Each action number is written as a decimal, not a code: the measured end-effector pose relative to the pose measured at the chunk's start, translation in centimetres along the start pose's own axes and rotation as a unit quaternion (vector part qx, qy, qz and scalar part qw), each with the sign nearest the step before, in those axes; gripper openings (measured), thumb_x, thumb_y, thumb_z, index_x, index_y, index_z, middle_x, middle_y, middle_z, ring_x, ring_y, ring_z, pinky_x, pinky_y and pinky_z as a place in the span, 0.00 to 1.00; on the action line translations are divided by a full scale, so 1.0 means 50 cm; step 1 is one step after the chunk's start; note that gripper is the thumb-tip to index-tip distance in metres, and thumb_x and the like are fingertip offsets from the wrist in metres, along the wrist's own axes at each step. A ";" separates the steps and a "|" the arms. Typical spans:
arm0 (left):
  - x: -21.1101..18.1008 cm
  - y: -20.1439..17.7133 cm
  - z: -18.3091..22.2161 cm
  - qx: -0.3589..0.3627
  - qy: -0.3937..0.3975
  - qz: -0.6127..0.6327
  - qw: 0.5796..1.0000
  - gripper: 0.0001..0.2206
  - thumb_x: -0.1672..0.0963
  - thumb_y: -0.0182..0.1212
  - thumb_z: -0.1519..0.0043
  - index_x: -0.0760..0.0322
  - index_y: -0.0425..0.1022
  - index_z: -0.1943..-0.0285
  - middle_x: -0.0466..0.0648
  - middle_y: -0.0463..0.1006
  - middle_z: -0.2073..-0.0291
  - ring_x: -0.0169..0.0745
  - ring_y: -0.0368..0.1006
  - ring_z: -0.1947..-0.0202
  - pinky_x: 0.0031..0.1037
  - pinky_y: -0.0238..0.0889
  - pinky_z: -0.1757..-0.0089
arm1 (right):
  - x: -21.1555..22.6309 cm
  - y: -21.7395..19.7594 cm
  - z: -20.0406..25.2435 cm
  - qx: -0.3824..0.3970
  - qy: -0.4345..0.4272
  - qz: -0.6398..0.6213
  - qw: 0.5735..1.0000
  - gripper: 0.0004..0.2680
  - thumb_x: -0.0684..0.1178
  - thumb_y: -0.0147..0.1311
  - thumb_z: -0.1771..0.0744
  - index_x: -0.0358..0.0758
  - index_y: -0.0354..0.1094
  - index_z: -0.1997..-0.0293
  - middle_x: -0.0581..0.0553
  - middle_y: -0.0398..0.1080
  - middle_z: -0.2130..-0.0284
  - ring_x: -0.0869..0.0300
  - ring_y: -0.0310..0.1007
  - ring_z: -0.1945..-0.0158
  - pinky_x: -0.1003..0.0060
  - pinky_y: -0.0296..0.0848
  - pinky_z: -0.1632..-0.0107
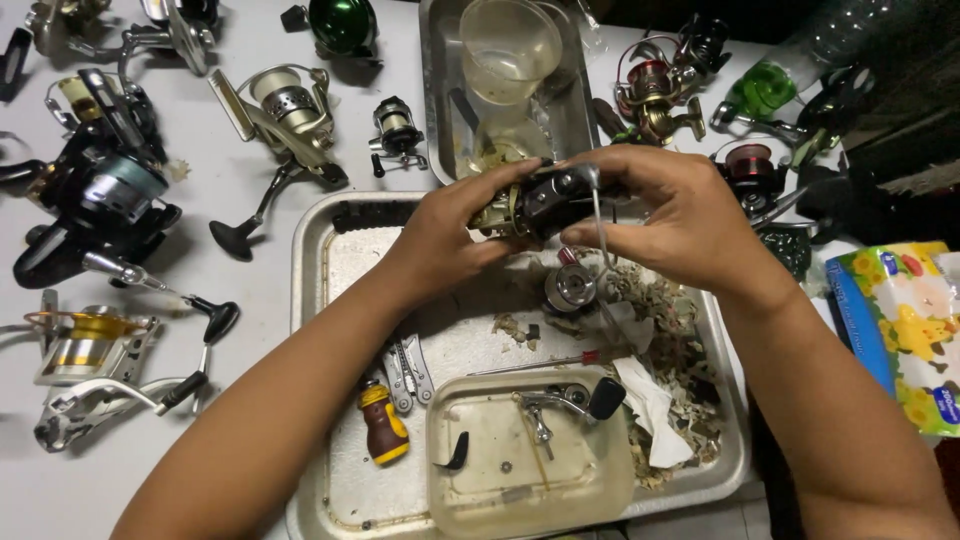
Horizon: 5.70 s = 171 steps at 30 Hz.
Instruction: Disassembling, cleaning, and reassembling a fishing reel to maintain or repair its internal mechanism.
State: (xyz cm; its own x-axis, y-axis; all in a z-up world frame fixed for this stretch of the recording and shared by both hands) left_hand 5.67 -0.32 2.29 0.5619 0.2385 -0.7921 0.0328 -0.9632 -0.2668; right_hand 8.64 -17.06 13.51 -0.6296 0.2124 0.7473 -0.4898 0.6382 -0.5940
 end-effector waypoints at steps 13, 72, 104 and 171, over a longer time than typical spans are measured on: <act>-0.037 -0.007 0.000 -0.021 0.045 0.006 0.999 0.39 0.62 0.77 0.47 0.61 0.60 0.25 0.57 0.70 0.33 0.59 0.64 0.32 0.50 0.58 0.35 | -0.053 0.006 -0.004 -0.069 0.168 -0.147 0.972 0.16 0.36 0.67 0.39 0.28 0.66 0.49 0.37 0.73 0.63 0.57 0.80 0.63 0.65 0.84 0.60; 0.038 -0.002 0.009 -0.046 -0.079 0.288 0.953 0.38 0.60 0.82 0.51 0.61 0.65 0.30 0.53 0.76 0.41 0.39 0.69 0.39 0.40 0.63 0.38 | 0.006 0.058 -0.029 -0.102 0.050 0.016 0.993 0.20 0.44 0.72 0.41 0.44 0.75 0.43 0.44 0.80 0.61 0.59 0.79 0.54 0.61 0.74 0.46; 0.044 -0.028 -0.001 -0.091 -0.137 0.259 0.952 0.23 0.47 0.62 0.37 0.66 0.59 0.48 0.55 0.71 0.64 0.43 0.76 0.78 0.28 0.76 0.79 | 0.055 0.207 0.206 0.226 -0.127 0.250 0.933 0.08 0.40 0.63 0.36 0.36 0.76 0.54 0.44 0.79 0.71 0.54 0.79 0.72 0.60 0.83 0.70; 0.012 -0.024 0.004 -0.029 -0.246 0.139 0.959 0.30 0.44 0.64 0.49 0.60 0.68 0.40 0.50 0.77 0.56 0.44 0.78 0.59 0.31 0.78 0.59 | -0.055 0.000 -0.004 -0.172 0.068 -0.109 0.977 0.04 0.38 0.64 0.36 0.35 0.74 0.61 0.40 0.77 0.61 0.60 0.79 0.56 0.72 0.80 0.53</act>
State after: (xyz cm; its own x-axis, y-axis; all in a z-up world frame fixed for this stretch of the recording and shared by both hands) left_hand 5.78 1.01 2.04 0.0976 -0.0118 -0.9952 -0.0085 -0.9999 0.0110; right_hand 10.50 -17.49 11.53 -0.4365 0.1251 0.8910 -0.3563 0.8853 -0.2989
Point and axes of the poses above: each hand's wrist, its own z-axis away from the middle knuckle, its own y-axis out of the palm, x = y × z, the point moved 6 cm from there along -z, towards the middle knuckle
